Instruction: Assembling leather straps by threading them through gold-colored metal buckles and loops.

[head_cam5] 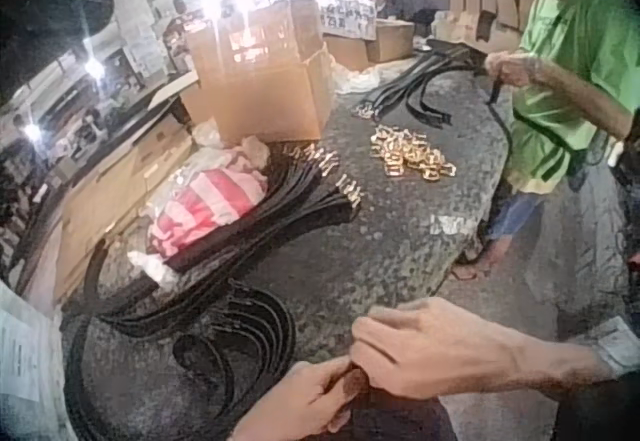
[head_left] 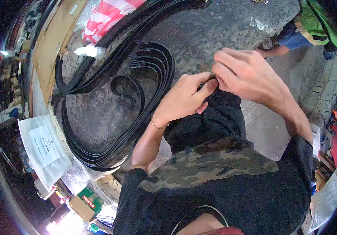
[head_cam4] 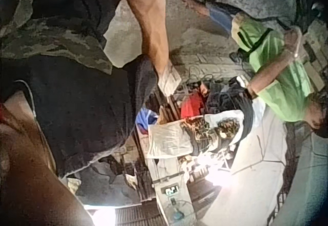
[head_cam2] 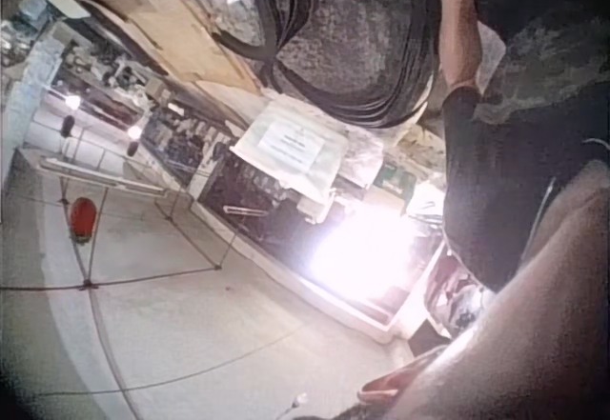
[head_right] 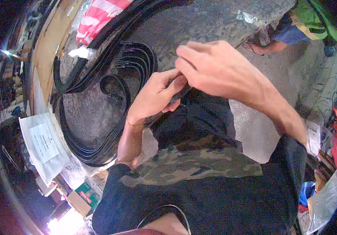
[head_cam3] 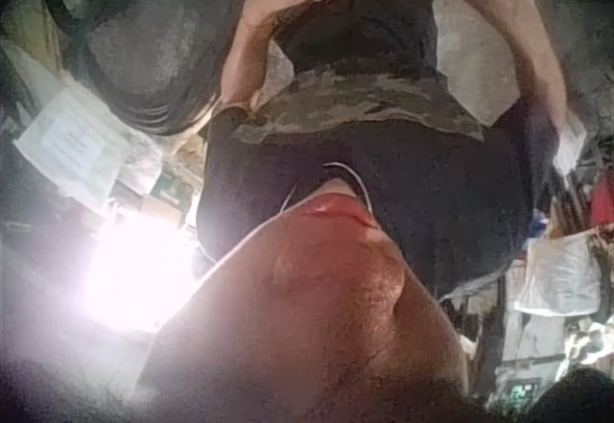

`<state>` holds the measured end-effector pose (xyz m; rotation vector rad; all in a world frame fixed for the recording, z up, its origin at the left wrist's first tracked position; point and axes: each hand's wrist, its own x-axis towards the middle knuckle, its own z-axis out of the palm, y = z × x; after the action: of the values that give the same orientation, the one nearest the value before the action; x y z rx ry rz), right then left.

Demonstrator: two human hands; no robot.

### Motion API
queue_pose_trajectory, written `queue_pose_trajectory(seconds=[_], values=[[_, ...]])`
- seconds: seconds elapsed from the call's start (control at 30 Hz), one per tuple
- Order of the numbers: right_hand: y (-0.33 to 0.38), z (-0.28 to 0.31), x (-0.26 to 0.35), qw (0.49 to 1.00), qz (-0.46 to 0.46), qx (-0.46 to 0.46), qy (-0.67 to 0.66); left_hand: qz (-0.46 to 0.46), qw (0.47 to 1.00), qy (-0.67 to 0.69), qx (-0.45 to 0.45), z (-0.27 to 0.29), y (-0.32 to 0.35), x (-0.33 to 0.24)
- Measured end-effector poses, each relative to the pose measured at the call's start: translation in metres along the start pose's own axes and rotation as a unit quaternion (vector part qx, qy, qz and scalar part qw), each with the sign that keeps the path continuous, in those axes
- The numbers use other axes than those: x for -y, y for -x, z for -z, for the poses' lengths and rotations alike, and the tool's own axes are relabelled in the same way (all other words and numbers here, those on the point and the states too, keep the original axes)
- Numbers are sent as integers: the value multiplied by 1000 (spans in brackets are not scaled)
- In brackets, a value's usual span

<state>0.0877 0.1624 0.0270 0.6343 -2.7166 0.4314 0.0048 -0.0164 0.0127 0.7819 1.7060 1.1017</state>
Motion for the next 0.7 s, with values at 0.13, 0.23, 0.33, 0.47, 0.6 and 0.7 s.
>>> queue_pose_trajectory(seconds=[0.13,0.23,0.33,0.47,0.6,0.7], values=[[15,17,-26,978,-110,-156,-79,35,999,20,4,6,4,1],[73,34,-38,825,-308,-298,-368,17,998,58,34,3,-1,0],[84,1,-23,781,-390,-277,-402,51,995,79,38,9,5,-6],[50,1,22,920,-299,-185,-175,53,994,81,45,11,3,-1],[30,-10,34,937,-252,-164,-179,39,998,53,20,2,0,-1],[29,-15,30,958,-207,-144,-138,38,999,32,7,0,1,-2]])
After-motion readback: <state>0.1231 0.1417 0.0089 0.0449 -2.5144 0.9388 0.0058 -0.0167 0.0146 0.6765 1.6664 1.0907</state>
